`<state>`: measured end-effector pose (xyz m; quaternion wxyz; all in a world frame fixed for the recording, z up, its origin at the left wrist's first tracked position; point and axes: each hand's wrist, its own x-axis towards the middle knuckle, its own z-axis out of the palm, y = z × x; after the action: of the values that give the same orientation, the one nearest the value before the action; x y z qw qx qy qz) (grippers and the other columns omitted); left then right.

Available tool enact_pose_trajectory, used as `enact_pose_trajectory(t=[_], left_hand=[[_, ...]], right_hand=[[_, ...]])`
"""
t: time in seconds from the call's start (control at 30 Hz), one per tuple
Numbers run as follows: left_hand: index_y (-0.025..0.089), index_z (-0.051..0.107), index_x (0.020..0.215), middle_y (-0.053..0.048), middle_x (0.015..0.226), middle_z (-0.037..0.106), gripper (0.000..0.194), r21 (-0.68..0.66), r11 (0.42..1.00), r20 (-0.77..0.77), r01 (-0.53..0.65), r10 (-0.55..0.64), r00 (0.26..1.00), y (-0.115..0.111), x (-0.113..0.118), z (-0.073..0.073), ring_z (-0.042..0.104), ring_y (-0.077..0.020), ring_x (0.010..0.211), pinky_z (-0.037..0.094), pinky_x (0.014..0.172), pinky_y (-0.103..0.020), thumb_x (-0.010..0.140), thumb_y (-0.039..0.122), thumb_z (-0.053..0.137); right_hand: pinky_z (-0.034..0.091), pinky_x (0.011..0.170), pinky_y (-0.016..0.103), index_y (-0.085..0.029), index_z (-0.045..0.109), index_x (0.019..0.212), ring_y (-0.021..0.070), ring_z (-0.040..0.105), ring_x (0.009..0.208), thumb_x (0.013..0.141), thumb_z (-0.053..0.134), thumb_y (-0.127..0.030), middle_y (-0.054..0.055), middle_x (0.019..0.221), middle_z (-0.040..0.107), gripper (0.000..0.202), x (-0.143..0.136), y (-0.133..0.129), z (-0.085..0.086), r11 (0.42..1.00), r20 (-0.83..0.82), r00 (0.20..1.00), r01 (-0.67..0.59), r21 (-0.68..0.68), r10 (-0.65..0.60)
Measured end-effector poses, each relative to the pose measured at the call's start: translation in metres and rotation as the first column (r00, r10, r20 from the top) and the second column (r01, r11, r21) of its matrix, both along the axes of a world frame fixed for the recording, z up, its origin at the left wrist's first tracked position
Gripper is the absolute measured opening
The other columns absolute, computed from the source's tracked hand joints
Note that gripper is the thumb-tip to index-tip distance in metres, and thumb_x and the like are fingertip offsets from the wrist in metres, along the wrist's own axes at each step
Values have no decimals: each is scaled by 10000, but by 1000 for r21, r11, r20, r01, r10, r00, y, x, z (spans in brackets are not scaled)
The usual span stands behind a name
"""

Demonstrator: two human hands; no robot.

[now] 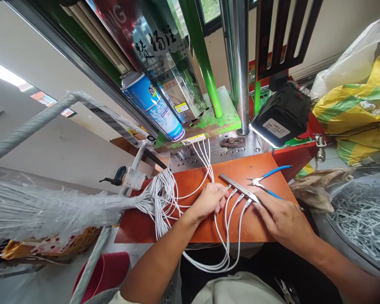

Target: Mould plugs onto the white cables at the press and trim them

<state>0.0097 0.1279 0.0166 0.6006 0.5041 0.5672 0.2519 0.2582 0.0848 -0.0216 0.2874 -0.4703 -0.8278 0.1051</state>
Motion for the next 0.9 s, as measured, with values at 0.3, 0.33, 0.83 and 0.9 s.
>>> enact_pose_trajectory(t=[0.3,0.33,0.83,0.9], left_hand=[[193,603,773,-25,642,634,314,341,904,-646,258,26,763,-9,13,19,598,-169,584,405,588,-284,1039,298,473],[192,627,822,-57,758,685,290,421,846,-738,328,109,666,-14,15,22,651,-202,701,426,647,-307,1048,309,489],[205,668,900,-66,896,733,211,365,746,-895,558,114,432,-34,24,11,692,-231,811,423,683,-365,1041,243,515],[202,663,910,-84,912,732,204,356,734,-889,578,74,453,-33,23,11,692,-247,832,428,689,-375,1033,220,500]], right_hand=[[613,855,396,-220,597,1373,275,735,1135,1093,424,-326,63,1374,700,346,-2,1,0,996,17,1000,2,94,-4],[611,853,400,-214,596,1373,279,734,1135,1094,420,-326,67,1383,695,349,-3,0,-1,995,30,999,30,98,-33],[503,842,377,-181,606,1090,256,585,1004,1058,480,-237,90,1037,625,142,-5,4,0,990,105,988,-119,73,111],[497,824,362,-181,596,1071,244,574,972,1058,475,-237,84,1012,608,133,-4,5,1,988,79,988,-135,70,130]])
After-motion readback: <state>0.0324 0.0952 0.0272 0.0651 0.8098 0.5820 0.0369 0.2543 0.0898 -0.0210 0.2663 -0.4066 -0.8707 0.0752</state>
